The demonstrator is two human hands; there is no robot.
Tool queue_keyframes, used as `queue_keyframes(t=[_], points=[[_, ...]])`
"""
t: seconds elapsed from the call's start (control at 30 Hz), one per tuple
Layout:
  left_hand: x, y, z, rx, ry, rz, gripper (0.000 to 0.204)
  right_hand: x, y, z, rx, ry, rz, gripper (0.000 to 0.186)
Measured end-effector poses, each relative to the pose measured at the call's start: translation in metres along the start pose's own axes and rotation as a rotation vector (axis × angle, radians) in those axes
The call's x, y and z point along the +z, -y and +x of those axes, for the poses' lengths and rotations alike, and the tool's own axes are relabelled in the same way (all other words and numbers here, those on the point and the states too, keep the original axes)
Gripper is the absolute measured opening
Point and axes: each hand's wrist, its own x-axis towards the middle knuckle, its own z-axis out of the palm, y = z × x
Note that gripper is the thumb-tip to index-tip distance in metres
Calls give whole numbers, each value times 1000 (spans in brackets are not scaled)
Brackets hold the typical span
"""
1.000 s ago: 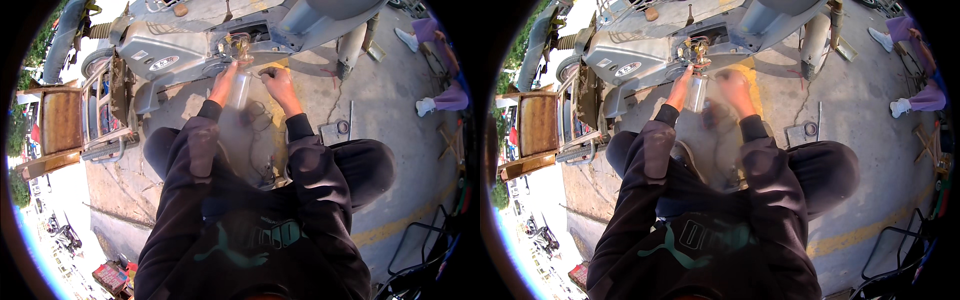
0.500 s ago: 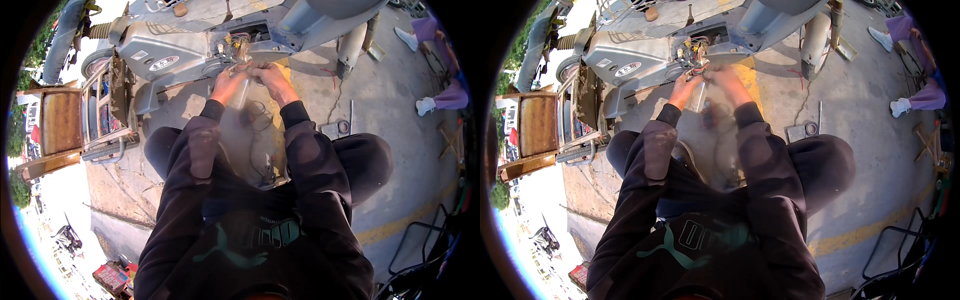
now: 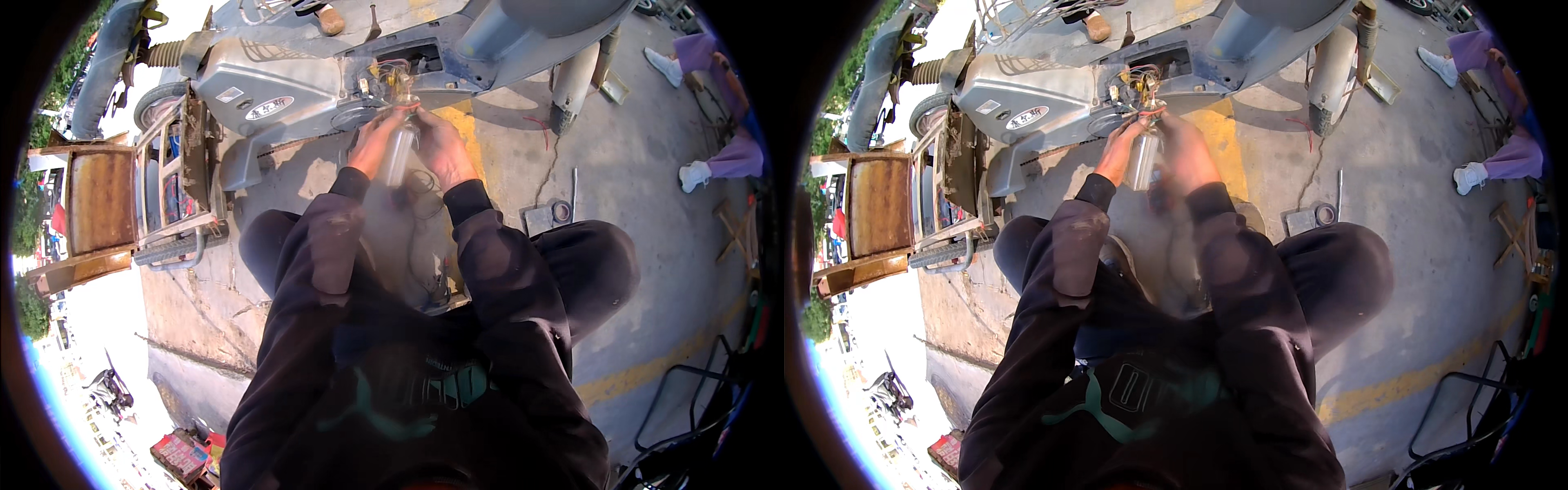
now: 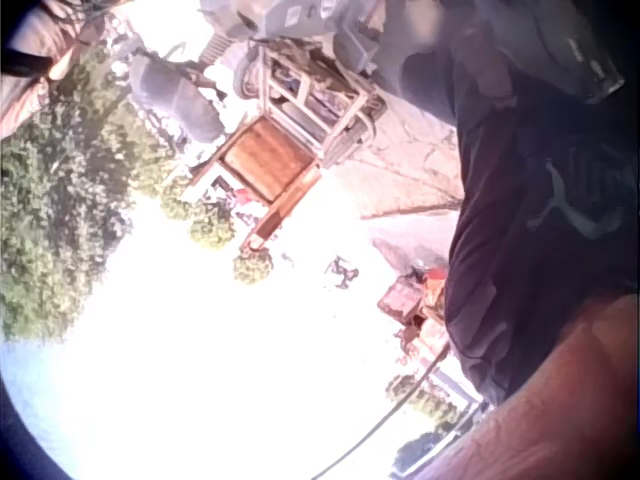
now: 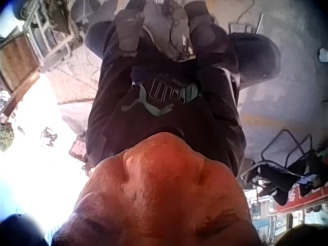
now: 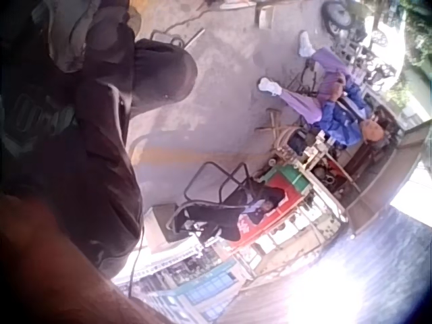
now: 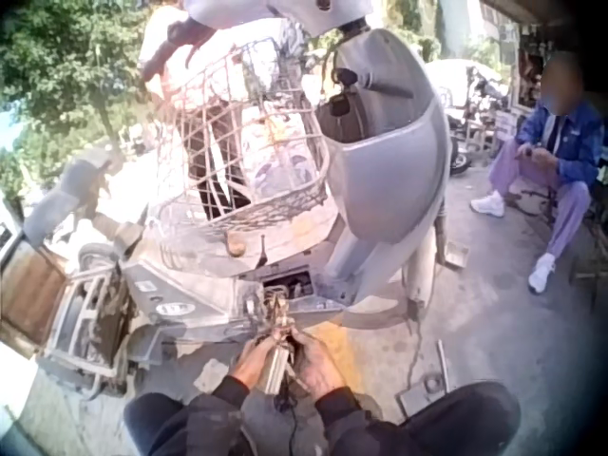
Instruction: The person squats in front of a scooter and works on the exposed wiring under the seat. They use a multimeter to test connections and handle various wires and a silver cylindrical component, likely a controller or battery, within the scooter's frame.
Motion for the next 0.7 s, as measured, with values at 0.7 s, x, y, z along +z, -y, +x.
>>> queue_keyframes(t=[0.7], points=[[-1,-19,-12,-172,164,-361,56,-6,-6,-15,-90,-116,310,25]])
